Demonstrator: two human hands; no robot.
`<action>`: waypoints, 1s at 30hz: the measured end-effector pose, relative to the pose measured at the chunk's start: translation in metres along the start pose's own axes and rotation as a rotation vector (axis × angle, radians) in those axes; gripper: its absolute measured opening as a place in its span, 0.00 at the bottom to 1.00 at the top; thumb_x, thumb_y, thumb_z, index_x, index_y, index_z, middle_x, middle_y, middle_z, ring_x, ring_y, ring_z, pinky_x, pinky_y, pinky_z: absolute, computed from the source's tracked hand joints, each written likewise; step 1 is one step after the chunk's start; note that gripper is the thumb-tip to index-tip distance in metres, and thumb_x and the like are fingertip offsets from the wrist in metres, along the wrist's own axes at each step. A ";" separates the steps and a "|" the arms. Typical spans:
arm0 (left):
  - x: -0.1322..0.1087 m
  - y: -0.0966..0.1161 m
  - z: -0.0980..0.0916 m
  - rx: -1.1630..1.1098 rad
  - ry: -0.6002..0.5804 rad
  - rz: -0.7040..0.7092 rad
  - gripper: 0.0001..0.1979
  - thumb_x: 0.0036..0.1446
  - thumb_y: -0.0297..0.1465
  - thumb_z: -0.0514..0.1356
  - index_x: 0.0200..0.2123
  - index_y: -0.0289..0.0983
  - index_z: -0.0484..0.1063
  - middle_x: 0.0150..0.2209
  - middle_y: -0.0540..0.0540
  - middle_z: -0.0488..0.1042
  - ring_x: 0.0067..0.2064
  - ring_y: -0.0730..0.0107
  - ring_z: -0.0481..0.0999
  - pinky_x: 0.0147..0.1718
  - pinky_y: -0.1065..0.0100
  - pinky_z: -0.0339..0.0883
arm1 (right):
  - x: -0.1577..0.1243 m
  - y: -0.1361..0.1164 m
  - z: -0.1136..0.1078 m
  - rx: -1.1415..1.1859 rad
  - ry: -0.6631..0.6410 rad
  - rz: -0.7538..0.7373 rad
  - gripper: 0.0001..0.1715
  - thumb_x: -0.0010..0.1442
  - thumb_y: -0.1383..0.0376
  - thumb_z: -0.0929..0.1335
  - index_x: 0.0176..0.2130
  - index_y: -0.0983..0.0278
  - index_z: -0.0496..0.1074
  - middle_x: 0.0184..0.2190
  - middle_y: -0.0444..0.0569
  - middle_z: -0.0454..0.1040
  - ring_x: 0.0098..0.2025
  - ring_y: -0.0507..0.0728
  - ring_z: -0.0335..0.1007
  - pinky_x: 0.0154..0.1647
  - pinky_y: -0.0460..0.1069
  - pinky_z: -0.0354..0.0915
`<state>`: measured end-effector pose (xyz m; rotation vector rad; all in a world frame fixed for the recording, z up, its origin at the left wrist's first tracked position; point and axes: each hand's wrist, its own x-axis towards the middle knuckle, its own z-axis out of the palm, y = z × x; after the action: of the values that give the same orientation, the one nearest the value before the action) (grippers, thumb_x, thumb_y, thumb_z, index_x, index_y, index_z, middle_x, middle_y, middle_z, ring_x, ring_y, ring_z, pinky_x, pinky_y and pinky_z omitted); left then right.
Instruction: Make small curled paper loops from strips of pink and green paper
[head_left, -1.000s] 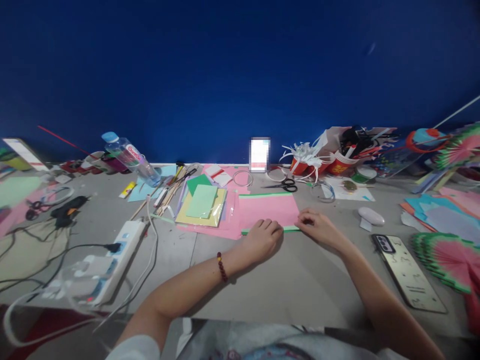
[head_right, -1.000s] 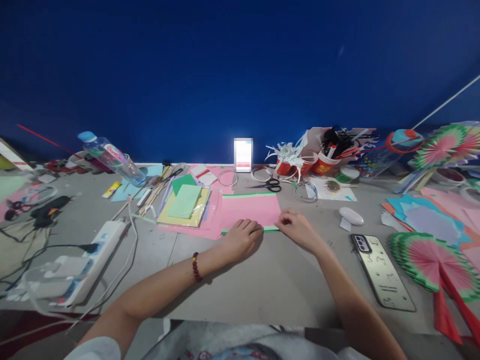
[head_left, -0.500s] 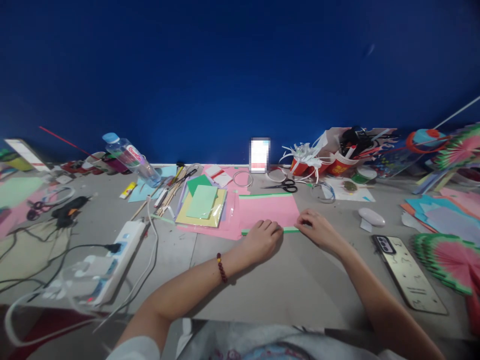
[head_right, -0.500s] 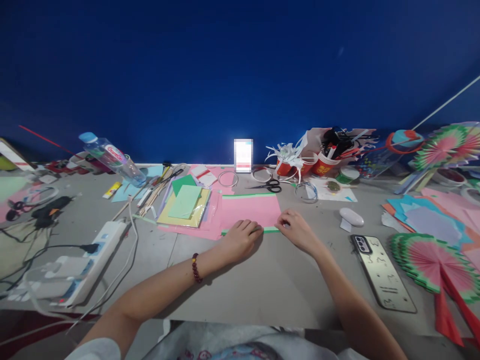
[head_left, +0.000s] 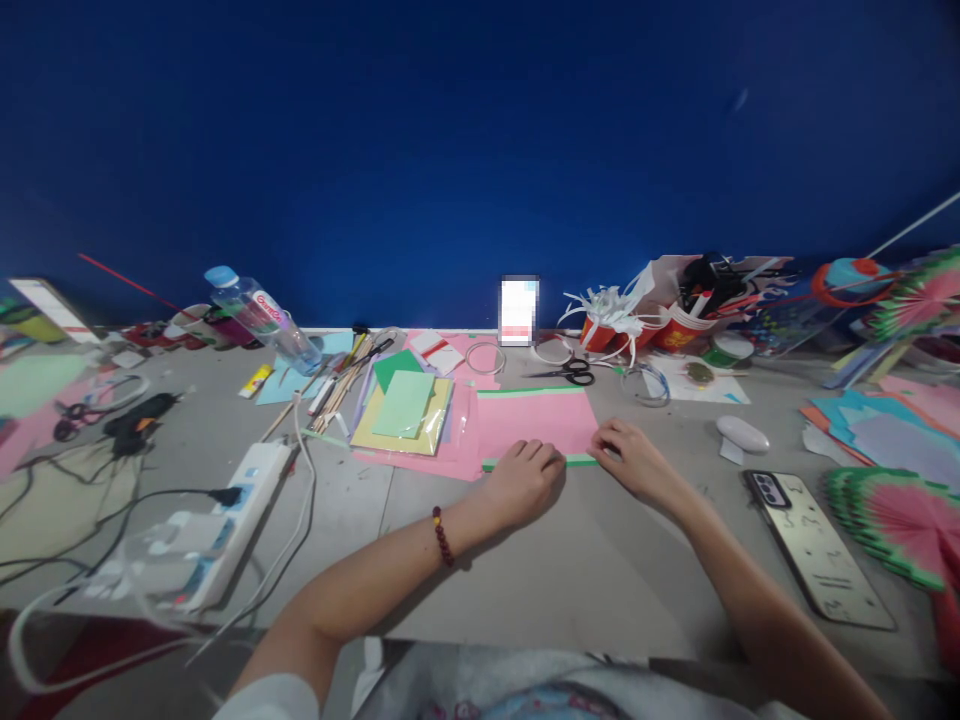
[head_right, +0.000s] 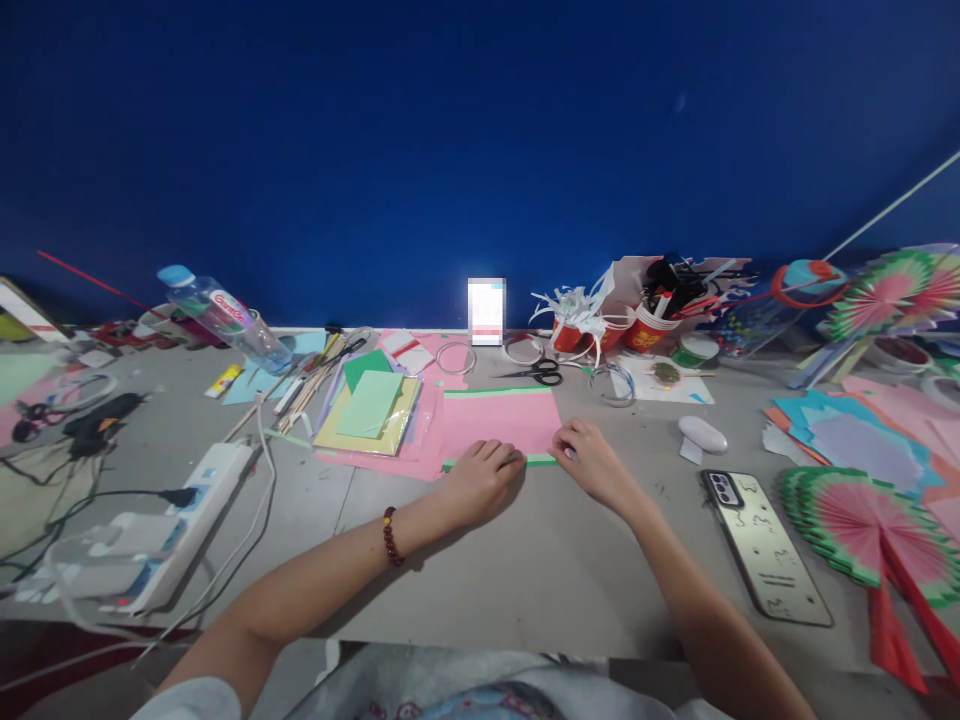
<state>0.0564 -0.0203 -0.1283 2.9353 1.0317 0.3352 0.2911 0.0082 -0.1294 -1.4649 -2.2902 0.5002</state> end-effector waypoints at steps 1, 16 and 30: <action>0.000 0.000 0.000 -0.003 0.001 0.000 0.18 0.59 0.26 0.55 0.53 0.33 0.63 0.46 0.41 0.68 0.46 0.59 0.66 0.43 0.60 0.63 | 0.000 0.000 0.001 -0.003 0.004 -0.004 0.11 0.61 0.63 0.63 0.28 0.63 0.69 0.31 0.49 0.69 0.35 0.56 0.65 0.40 0.51 0.62; -0.001 0.000 0.002 -0.020 0.023 -0.006 0.15 0.60 0.29 0.55 0.51 0.34 0.63 0.47 0.40 0.68 0.47 0.59 0.66 0.44 0.60 0.62 | -0.038 -0.049 0.016 -0.243 0.148 -0.186 0.21 0.64 0.67 0.59 0.55 0.64 0.68 0.55 0.56 0.71 0.57 0.62 0.66 0.59 0.59 0.61; 0.001 0.005 -0.005 0.011 -0.007 -0.026 0.10 0.65 0.29 0.50 0.48 0.34 0.65 0.45 0.41 0.70 0.45 0.60 0.68 0.41 0.61 0.62 | -0.057 -0.043 0.037 -0.376 0.187 -0.081 0.23 0.62 0.71 0.58 0.55 0.64 0.66 0.50 0.55 0.75 0.54 0.63 0.71 0.56 0.58 0.67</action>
<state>0.0592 -0.0233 -0.1225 2.9274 1.0734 0.3195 0.2615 -0.0643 -0.1474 -1.4994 -2.3658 -0.0961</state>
